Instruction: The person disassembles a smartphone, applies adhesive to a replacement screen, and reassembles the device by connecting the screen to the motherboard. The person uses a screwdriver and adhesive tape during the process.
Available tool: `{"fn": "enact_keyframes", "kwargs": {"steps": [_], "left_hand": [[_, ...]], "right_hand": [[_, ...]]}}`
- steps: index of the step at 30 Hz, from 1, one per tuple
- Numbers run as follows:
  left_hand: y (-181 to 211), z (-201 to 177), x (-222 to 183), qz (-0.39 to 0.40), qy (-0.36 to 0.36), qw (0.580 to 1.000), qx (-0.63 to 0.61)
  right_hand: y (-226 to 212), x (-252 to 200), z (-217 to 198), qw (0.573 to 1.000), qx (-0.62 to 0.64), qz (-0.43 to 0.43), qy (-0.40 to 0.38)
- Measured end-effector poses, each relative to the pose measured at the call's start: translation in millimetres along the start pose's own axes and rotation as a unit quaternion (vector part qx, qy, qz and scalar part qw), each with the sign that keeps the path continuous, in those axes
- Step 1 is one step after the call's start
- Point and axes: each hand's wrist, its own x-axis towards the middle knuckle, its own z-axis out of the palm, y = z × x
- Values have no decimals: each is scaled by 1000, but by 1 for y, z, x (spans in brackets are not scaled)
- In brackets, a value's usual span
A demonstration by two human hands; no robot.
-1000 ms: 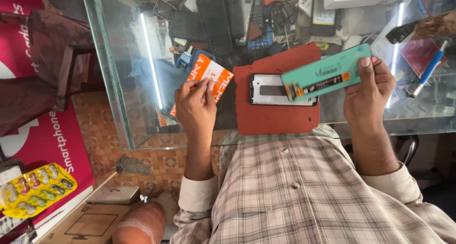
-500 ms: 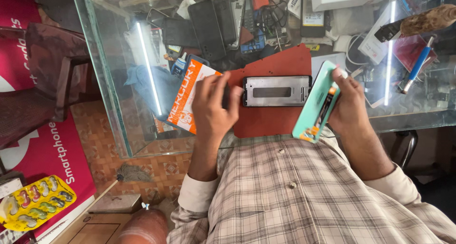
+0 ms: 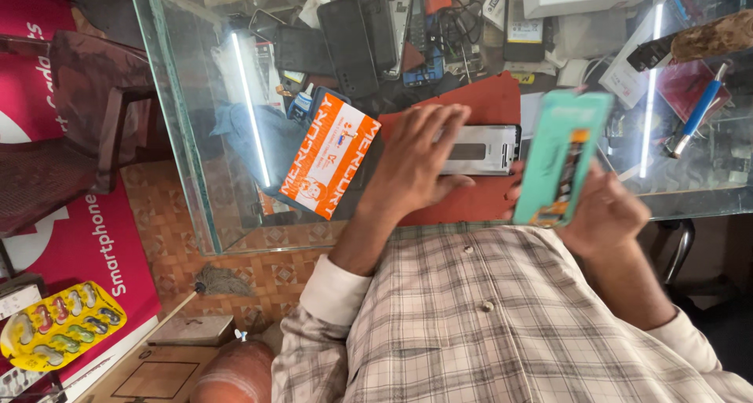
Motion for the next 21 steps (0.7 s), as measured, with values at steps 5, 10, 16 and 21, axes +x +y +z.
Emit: {"fn": "enact_keyframes", "kwargs": {"steps": [5, 10, 16, 21], "left_hand": [[28, 27, 23, 14, -72, 996, 56], [28, 36, 25, 14, -56, 998, 38], [24, 40, 22, -29, -97, 995, 5], [24, 39, 21, -21, -52, 998, -18]], "right_hand": [[-24, -9, -25, 995, -53, -81, 3], [-25, -11, -33, 992, -84, -97, 3], [-14, 0, -21, 991, -97, -90, -3], [-15, 3, -19, 992, -88, -89, -12]]}}
